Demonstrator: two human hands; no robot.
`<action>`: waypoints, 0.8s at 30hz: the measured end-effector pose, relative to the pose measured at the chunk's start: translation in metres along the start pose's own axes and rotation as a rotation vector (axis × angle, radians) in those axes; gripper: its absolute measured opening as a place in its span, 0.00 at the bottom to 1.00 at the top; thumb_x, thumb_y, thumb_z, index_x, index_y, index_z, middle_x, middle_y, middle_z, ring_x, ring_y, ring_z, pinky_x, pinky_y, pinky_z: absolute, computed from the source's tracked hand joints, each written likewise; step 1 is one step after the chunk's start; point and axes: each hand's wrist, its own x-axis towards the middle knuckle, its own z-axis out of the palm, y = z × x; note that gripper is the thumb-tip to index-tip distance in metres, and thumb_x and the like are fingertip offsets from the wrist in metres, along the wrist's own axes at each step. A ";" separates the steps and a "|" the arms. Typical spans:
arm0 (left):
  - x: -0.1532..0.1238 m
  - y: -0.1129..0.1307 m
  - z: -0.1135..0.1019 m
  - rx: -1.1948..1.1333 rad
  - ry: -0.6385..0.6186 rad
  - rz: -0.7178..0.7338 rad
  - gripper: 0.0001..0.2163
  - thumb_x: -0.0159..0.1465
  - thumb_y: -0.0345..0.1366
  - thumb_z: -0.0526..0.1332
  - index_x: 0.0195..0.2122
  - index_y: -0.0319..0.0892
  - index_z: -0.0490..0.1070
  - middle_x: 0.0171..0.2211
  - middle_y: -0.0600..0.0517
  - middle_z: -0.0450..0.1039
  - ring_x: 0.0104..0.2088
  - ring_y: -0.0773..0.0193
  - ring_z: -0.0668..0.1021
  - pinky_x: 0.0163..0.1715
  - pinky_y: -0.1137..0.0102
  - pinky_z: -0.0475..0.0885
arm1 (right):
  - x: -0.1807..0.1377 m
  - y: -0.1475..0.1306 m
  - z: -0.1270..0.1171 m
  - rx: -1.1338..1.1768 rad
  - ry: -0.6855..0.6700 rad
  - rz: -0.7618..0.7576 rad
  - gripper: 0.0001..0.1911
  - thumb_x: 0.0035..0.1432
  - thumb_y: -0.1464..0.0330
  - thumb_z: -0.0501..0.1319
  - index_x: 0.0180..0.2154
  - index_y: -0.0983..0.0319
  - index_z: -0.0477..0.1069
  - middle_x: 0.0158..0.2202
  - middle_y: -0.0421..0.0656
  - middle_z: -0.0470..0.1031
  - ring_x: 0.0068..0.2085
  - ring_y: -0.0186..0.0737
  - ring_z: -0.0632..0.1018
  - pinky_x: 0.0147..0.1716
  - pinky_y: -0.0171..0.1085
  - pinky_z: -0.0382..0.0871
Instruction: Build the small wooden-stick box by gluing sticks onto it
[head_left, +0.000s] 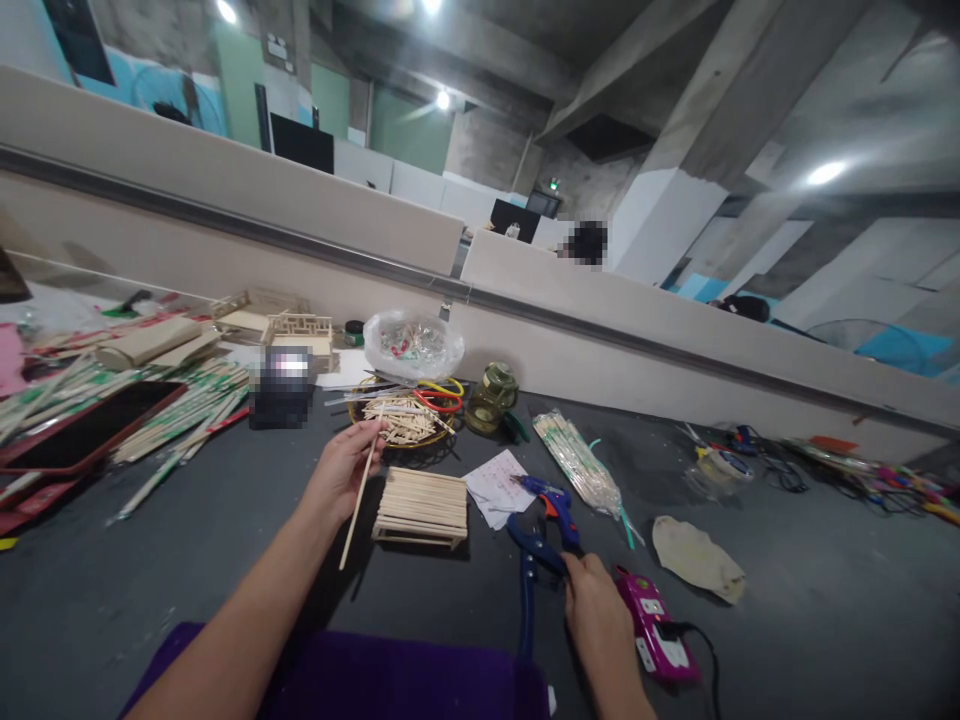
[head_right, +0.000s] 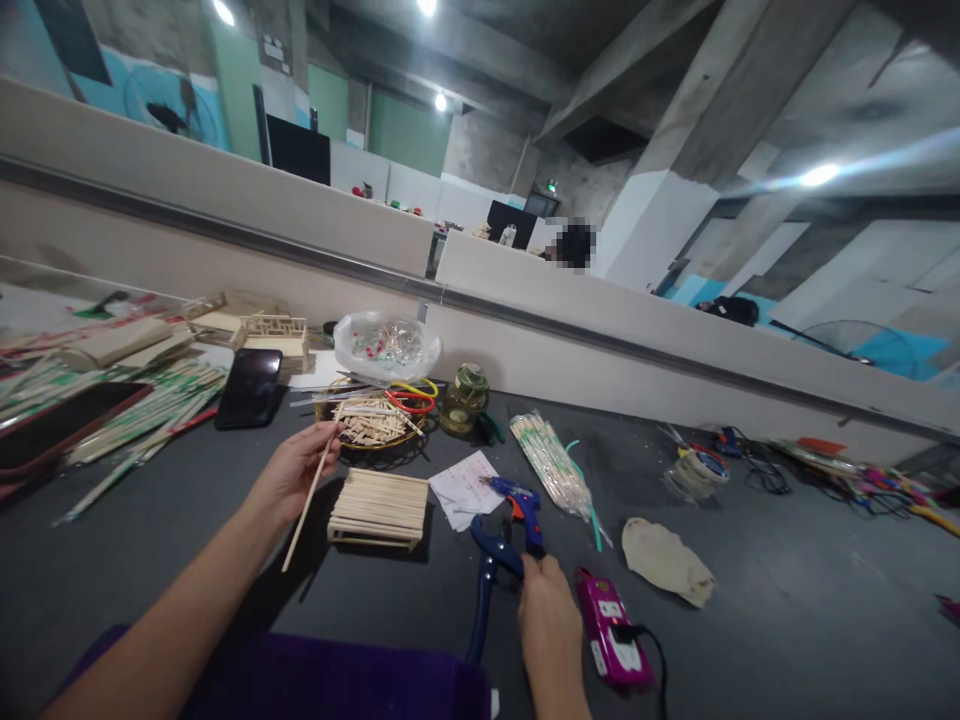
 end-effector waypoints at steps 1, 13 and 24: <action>0.000 0.000 0.000 -0.001 0.001 0.003 0.09 0.52 0.33 0.67 0.34 0.37 0.73 0.19 0.57 0.69 0.15 0.77 0.68 0.13 0.84 0.60 | 0.002 0.003 0.001 0.005 -0.005 0.000 0.18 0.62 0.77 0.50 0.46 0.59 0.73 0.38 0.46 0.71 0.38 0.39 0.77 0.31 0.32 0.63; -0.008 -0.001 0.007 0.100 -0.070 0.107 0.16 0.47 0.40 0.72 0.33 0.38 0.72 0.22 0.57 0.71 0.17 0.78 0.67 0.15 0.83 0.62 | 0.025 -0.049 -0.091 0.632 0.158 -0.139 0.13 0.63 0.64 0.52 0.34 0.60 0.74 0.32 0.43 0.77 0.32 0.40 0.76 0.32 0.33 0.63; -0.008 -0.002 0.004 0.058 0.026 0.222 0.19 0.45 0.42 0.73 0.29 0.38 0.68 0.23 0.58 0.70 0.21 0.75 0.72 0.21 0.80 0.71 | 0.054 -0.169 -0.107 1.171 -0.030 -0.438 0.05 0.57 0.66 0.59 0.32 0.60 0.71 0.28 0.37 0.73 0.30 0.35 0.73 0.28 0.30 0.61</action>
